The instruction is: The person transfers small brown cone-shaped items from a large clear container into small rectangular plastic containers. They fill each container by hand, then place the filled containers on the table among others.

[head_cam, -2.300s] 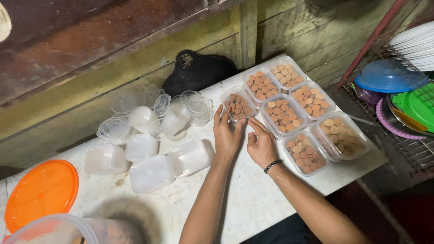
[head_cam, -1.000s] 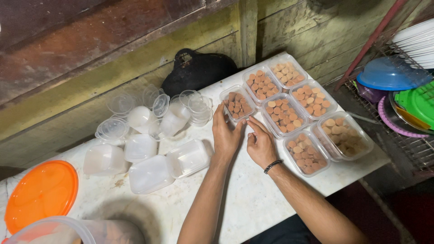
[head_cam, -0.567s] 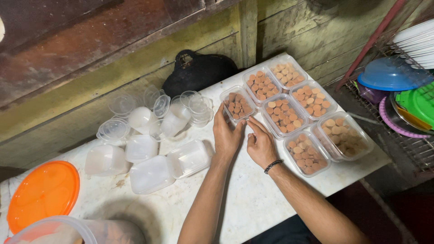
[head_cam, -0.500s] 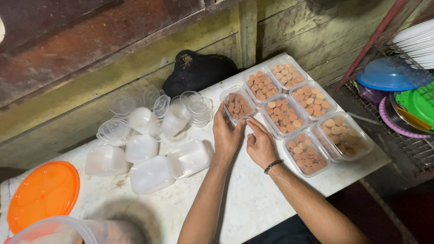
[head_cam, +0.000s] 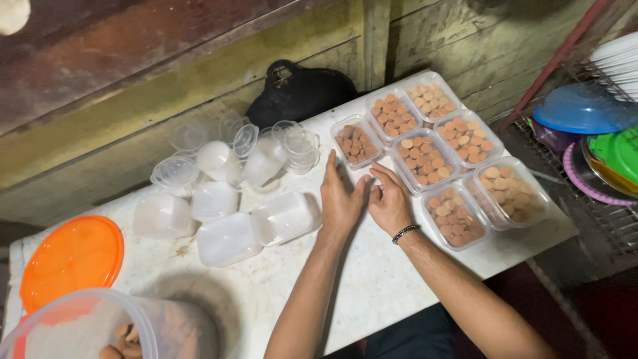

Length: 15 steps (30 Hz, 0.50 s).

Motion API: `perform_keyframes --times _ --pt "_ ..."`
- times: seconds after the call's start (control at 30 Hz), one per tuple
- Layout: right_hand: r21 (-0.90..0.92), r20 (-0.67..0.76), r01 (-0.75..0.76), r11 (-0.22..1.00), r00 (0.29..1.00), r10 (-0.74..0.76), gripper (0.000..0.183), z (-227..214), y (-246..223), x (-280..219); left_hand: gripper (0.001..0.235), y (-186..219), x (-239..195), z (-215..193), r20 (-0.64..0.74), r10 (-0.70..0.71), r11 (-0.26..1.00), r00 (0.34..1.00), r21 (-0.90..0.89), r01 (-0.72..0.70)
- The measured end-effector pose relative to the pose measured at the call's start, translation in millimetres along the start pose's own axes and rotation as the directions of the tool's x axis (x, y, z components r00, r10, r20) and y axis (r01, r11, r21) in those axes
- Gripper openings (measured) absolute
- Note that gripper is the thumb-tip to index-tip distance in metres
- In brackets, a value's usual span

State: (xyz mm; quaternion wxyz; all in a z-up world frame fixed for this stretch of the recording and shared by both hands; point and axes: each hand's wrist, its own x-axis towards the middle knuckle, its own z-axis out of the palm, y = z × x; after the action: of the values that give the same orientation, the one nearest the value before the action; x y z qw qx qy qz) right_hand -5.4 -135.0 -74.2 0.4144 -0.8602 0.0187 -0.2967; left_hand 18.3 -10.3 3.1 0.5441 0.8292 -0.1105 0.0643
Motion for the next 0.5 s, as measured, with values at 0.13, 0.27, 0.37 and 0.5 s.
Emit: perform_keyframes --times 0.13,0.27,0.37,0.5 --pt "0.031 -0.015 0.046 0.998 0.999 -0.046 0.036 2 9 -1 0.079 20 -40 -24 0.042 0.001 0.999 0.999 -0.036 0.000" --pt "0.072 -0.037 0.065 0.995 0.997 -0.062 0.030 2 10 -3 0.064 21 -88 -61 0.081 0.124 0.986 0.989 -0.123 -0.114" --pt "0.088 -0.070 0.130 0.988 0.990 -0.124 0.026 -7 -16 -4 0.047 9 -115 -102 -0.030 0.226 0.972 0.974 -0.063 -0.227" --pt "0.139 0.082 0.265 0.954 0.957 -0.277 0.018 -27 -89 -9 0.045 -23 -123 -153 -0.324 0.314 0.944 0.893 0.207 -0.257"
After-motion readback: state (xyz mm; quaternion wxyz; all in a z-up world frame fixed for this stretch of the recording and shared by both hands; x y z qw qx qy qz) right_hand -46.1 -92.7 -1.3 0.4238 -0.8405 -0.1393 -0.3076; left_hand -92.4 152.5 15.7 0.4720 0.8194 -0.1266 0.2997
